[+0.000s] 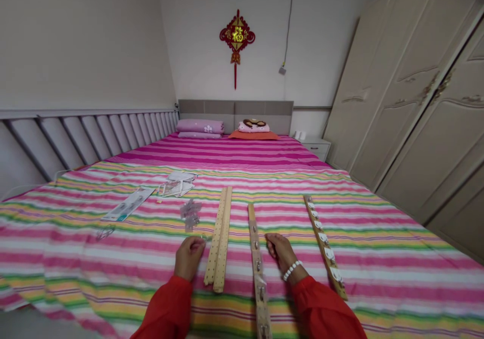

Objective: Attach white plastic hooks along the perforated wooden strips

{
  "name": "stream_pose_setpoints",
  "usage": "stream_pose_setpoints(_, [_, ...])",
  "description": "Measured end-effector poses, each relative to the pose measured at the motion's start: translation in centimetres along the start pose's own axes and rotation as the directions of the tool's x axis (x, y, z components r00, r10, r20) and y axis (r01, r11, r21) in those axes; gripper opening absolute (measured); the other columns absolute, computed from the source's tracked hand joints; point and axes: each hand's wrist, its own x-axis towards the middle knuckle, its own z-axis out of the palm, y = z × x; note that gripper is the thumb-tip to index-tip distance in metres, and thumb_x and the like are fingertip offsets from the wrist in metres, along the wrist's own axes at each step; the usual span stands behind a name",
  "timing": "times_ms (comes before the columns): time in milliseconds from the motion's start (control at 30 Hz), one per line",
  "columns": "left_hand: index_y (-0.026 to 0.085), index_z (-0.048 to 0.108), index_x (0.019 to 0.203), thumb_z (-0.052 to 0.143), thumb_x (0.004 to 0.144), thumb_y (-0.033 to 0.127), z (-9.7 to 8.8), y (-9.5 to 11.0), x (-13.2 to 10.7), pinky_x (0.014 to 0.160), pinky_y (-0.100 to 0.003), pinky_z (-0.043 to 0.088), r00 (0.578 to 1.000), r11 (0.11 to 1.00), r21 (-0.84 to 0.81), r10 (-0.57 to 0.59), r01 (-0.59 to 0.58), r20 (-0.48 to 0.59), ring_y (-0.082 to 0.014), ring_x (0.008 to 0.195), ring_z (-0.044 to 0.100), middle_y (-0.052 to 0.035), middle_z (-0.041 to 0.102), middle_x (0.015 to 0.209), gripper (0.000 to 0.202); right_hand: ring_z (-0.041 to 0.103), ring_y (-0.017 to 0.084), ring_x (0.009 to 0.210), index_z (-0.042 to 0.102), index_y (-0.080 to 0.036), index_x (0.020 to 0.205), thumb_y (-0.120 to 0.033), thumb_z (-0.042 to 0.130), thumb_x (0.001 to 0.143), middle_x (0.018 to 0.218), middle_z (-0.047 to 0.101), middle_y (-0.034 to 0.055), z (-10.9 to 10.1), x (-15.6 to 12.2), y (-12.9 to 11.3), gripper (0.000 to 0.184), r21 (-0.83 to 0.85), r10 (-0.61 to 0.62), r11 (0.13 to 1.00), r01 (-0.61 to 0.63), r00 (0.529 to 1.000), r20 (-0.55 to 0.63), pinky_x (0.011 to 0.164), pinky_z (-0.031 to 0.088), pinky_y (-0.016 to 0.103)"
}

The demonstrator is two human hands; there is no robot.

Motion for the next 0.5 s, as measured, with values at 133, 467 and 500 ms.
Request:
stream_pose_setpoints(133, [0.019,0.065,0.072,0.063,0.073,0.037,-0.8,1.2,-0.6,0.066,-0.027,0.052,0.981,0.981,0.042,0.190,-0.192,0.042,-0.0175,0.074,0.062,-0.0045,0.064,0.079,0.019,0.031,0.004,0.029,0.057,-0.015,0.065,-0.037,0.073,0.054,0.036,0.046,-0.0085,-0.1,0.1,-0.1,0.030,0.009,0.017,1.000,-0.017,1.000,0.014,0.029,0.018,0.017])
stream_pose_setpoints(467, [0.021,0.066,0.083,0.056,0.084,0.024,0.2,5.7,-2.2,0.078,-0.030,0.054,0.821,0.811,0.132,0.562,-0.571,0.100,-0.0185,0.090,0.064,-0.0059,0.066,0.089,0.010,0.026,0.002,0.028,0.059,-0.015,0.065,-0.038,0.074,0.057,0.038,0.045,-0.0093,0.6,-1.4,-2.0,0.028,0.019,-0.040,0.999,0.039,0.998,0.040,0.030,0.014,0.018])
stream_pose_setpoints(500, [0.021,0.066,0.084,0.056,0.084,0.023,0.5,6.2,-2.4,0.078,-0.030,0.054,0.811,0.800,0.132,0.575,-0.585,0.106,-0.0186,0.090,0.064,-0.0060,0.066,0.090,0.010,0.027,0.002,0.028,0.061,-0.015,0.066,-0.038,0.075,0.058,0.039,0.045,-0.0090,0.9,-1.9,-2.5,0.028,0.001,-0.053,0.999,0.053,0.997,0.060,0.031,0.014,0.018])
